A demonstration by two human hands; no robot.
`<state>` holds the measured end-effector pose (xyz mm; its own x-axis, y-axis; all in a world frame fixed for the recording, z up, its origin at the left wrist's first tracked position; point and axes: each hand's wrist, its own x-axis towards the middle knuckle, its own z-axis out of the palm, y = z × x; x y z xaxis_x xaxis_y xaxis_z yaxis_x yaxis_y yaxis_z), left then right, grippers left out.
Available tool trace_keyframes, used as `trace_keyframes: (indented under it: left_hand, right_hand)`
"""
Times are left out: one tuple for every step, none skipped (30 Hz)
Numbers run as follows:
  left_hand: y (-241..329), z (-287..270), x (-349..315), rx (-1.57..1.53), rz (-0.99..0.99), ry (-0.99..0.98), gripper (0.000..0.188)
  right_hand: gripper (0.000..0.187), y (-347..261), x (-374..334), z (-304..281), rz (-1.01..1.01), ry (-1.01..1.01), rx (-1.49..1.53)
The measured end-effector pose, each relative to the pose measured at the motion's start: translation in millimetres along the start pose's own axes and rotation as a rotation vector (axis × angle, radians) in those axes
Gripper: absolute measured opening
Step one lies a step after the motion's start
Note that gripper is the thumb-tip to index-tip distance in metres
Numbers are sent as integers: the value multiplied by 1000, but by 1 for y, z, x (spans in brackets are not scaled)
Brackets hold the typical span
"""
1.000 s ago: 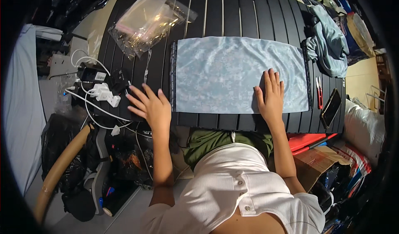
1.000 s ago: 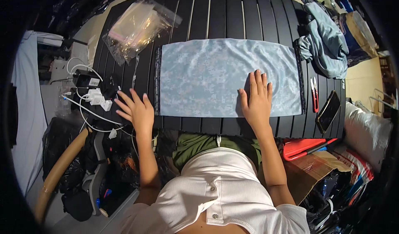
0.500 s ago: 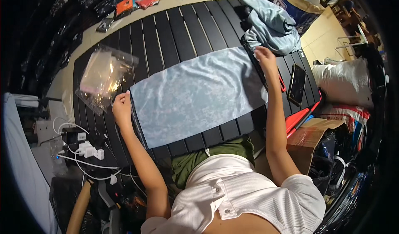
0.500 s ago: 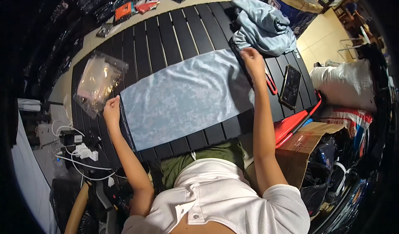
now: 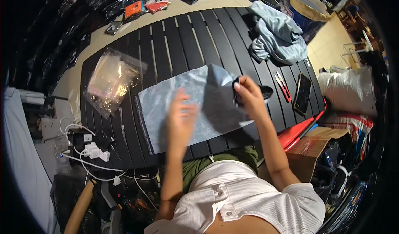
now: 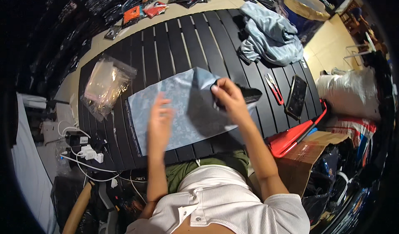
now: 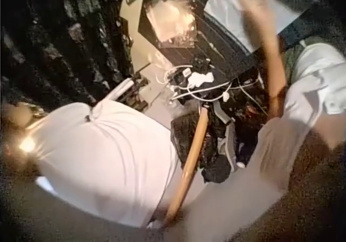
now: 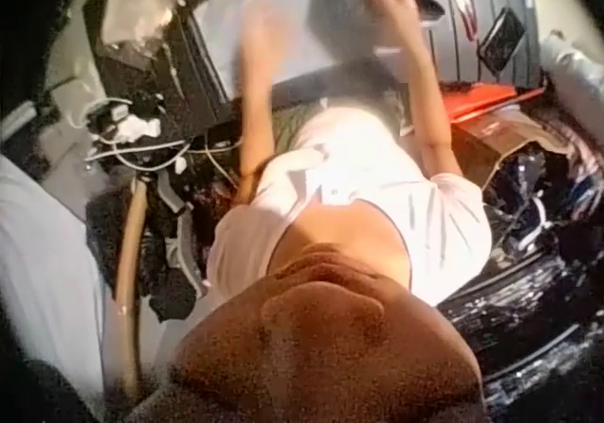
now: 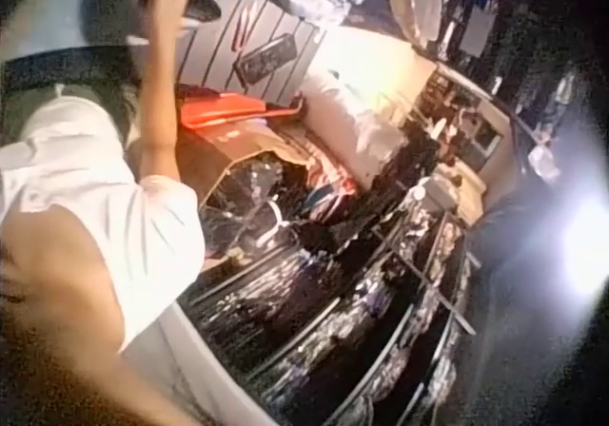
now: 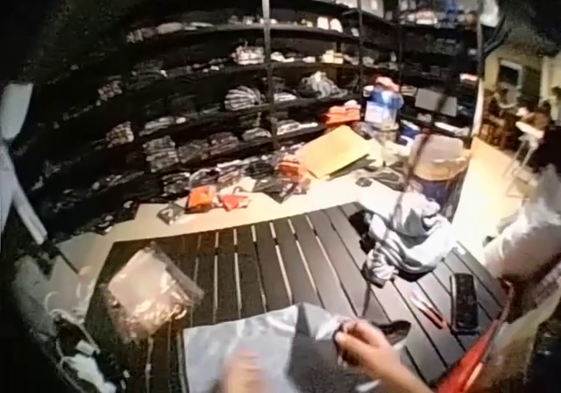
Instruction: Trimming loose threads from fabric neck gaiters using small scissors.
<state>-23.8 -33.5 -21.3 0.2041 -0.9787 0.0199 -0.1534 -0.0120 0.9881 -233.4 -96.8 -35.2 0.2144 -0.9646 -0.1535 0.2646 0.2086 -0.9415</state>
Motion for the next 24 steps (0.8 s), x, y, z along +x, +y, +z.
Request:
trace_keyframes:
  left_hand:
    - [-5, 21, -7, 206, 250, 3, 60]
    - [-1, 36, -13, 284, 302, 57, 58]
    - [1, 47, -17, 358, 351, 104, 57]
    - [-3, 50, -22, 309, 332, 179, 50]
    - [-6, 47, -26, 256, 320, 252, 44]
    - [-1, 40, -28, 231, 275, 230, 34]
    - [0, 33, -29, 302, 335, 215, 35]
    - [3, 26, -29, 303, 382, 236, 36]
    - [9, 21, -30, 304, 430, 256, 38]
    - [19, 16, -37, 280, 379, 258, 40]
    - [33, 13, -44, 253, 333, 258, 41]
    - [46, 13, -51, 199, 347, 192, 43]
    - [42, 17, -56, 200, 432, 83, 44]
    - [57, 25, -65, 73, 353, -109, 46]
    - [56, 36, -76, 89, 344, -275, 48]
    - [53, 56, -85, 59, 404, -383, 48]
    - [49, 68, -96, -72, 382, -541, 48]
    - [45, 78, -106, -171, 329, -745, 46]
    - [50, 77, -111, -296, 242, -930, 42]
    - [49, 70, -109, -266, 174, -894, 41]
    - [47, 61, -107, -236, 104, -854, 40]
    - [30, 48, -109, -201, 137, -662, 37]
    - [49, 53, -92, -132, 152, -575, 33]
    - [52, 40, -77, 52, 288, -351, 31]
  right_hand:
    - [13, 11, -9, 14, 61, -3, 172]
    - [17, 16, -20, 30, 77, -114, 400]
    - [20, 18, -32, 43, 178, -80, 500]
    - [22, 24, -43, 53, 169, -93, 588]
    - [24, 27, -49, 62, 159, -103, 677]
    - [24, 35, -49, 56, 106, -168, 695]
    - [25, 42, -47, 50, 52, -233, 714]
    - [21, 39, -45, 55, -6, -188, 619]
    - [17, 43, -44, 56, -27, -93, 351]
    - [16, 46, -42, 50, 3, -167, 142]
    - [16, 52, -37, 44, 25, -236, -70]
    - [17, 60, -35, 50, 91, -206, -203]
    - [19, 61, -43, 51, -210, -360, -379]
    - [25, 47, -49, 52, 2, -333, -90]
    - [34, 41, -52, 53, 215, -306, 206]
    - [34, 45, -29, 98, 196, -293, 204]
    - [37, 50, -10, 130, 202, -344, 252]
    - [40, 55, 3, 149, 209, -395, 301]
    - [43, 61, 11, 164, 225, -461, 352]
    - [47, 70, 16, 171, 243, -521, 400]
    - [50, 79, 19, 175, 264, -582, 449]
    - [54, 94, -9, 136, 301, -661, 496]
    - [58, 64, 68, 182, 238, -625, 539]
    - [56, 73, 70, 177, 382, -672, 913]
